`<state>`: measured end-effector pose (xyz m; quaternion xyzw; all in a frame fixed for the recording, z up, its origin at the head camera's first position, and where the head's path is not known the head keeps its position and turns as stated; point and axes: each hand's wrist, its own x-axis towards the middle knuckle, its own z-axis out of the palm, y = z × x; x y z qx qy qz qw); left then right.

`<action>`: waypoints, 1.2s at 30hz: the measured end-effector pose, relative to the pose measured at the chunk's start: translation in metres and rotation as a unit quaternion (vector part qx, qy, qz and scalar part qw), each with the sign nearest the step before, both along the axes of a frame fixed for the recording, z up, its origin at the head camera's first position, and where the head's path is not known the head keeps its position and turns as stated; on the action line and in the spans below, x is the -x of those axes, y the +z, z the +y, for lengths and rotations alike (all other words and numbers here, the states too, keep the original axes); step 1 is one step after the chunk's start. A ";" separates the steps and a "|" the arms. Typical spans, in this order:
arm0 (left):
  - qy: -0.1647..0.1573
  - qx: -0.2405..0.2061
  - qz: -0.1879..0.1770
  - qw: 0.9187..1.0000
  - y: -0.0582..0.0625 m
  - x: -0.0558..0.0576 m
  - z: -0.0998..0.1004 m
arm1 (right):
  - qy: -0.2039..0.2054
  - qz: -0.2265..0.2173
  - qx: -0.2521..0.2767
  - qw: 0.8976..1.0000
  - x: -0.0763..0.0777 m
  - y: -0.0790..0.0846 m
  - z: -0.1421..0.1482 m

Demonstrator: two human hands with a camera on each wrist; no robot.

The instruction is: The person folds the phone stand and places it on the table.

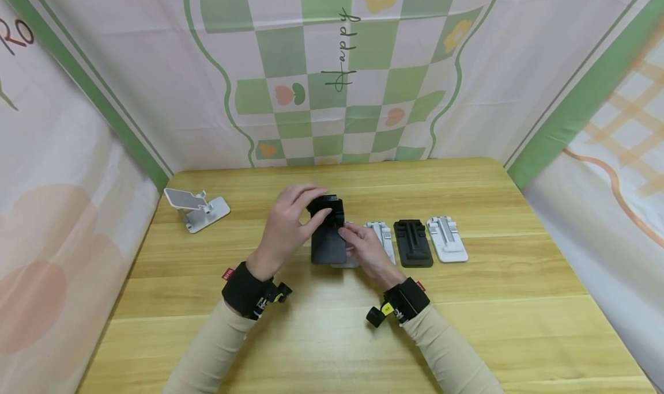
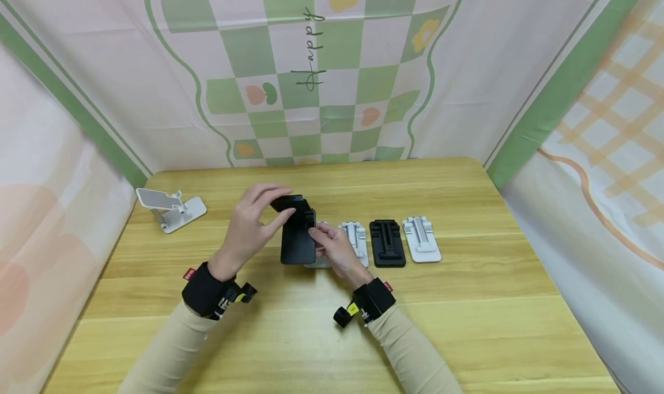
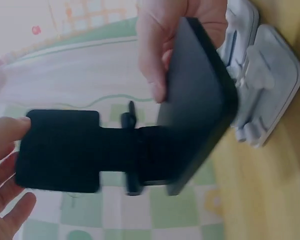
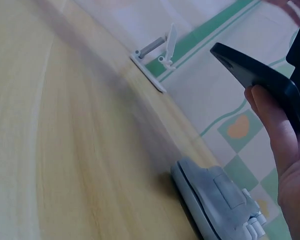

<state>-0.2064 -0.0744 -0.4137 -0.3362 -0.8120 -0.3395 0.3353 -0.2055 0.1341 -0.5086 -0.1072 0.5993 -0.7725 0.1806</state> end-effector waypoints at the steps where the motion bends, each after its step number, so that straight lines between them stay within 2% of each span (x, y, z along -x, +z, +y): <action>1: 0.008 0.021 0.019 1.000 0.002 -0.001 0.001 | -0.001 0.003 -0.004 1.000 0.000 0.000 0.000; 4: 0.031 0.073 0.056 0.995 0.007 -0.004 0.003 | -0.003 0.007 -0.013 1.000 0.001 -0.001 0.000; 8: 0.054 0.104 0.068 0.991 0.009 -0.008 0.004 | -0.012 0.008 -0.021 1.000 0.001 -0.001 0.000; 14: 0.058 0.107 0.063 0.991 0.009 -0.011 0.005 | -0.023 0.007 -0.026 0.999 0.000 0.000 -0.002; 19: 0.064 0.104 0.097 0.988 0.006 -0.011 0.006 | -0.029 0.013 -0.023 0.999 -0.001 0.001 -0.003; 24: 0.067 0.103 0.131 0.984 0.004 -0.011 0.006 | -0.032 0.016 0.002 0.999 -0.001 0.002 -0.005; 36: 0.061 0.101 0.147 0.982 -0.004 -0.015 0.007 | -0.038 0.001 0.019 0.999 -0.001 0.007 -0.007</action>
